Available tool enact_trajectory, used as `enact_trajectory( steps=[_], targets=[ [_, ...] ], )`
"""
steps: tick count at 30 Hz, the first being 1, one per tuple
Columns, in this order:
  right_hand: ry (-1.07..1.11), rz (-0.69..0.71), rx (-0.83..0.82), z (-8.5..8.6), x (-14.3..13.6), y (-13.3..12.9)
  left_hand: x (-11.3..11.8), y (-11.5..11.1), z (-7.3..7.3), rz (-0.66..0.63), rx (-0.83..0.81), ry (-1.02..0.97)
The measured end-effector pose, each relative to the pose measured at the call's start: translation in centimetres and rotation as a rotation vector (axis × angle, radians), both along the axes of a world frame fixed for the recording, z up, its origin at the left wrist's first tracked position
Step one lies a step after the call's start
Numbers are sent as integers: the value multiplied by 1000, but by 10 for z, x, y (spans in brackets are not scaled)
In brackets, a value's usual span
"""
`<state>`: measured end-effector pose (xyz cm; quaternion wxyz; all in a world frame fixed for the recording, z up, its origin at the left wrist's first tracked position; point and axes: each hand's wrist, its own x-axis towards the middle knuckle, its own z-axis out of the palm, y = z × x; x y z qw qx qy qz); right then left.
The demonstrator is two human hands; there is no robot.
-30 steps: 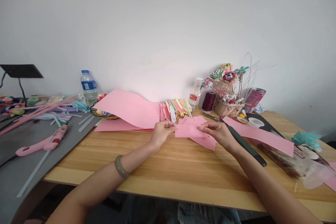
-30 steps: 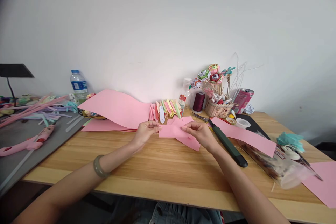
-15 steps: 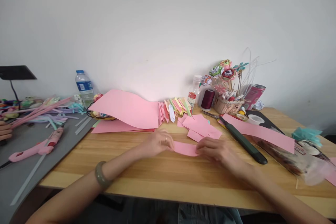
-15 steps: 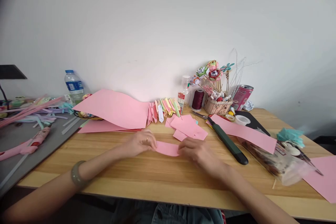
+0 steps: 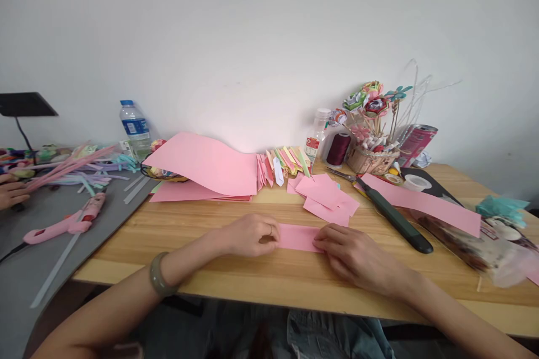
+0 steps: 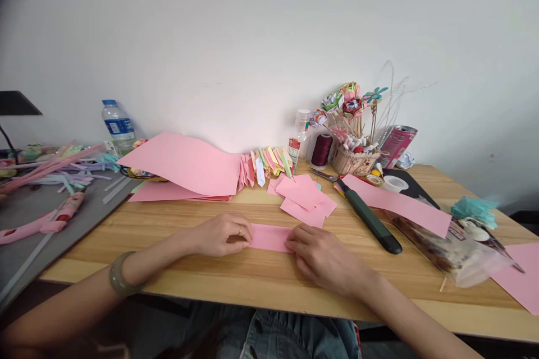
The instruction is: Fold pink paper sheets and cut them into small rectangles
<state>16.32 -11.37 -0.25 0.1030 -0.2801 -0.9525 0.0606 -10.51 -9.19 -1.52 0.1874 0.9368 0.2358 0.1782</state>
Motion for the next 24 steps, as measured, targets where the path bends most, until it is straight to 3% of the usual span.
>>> enact_trajectory(
  steps=[8,18,24],
  targets=[
    [93,-66,75,-8,-5,-2,10,-3,-8,136,334,253],
    [2,-131,112,-17,-13,0,12,5,-8,83,192,163],
    [-37,-118,189,-25,-13,4,11,6,-13,21,251,172]
  ],
)
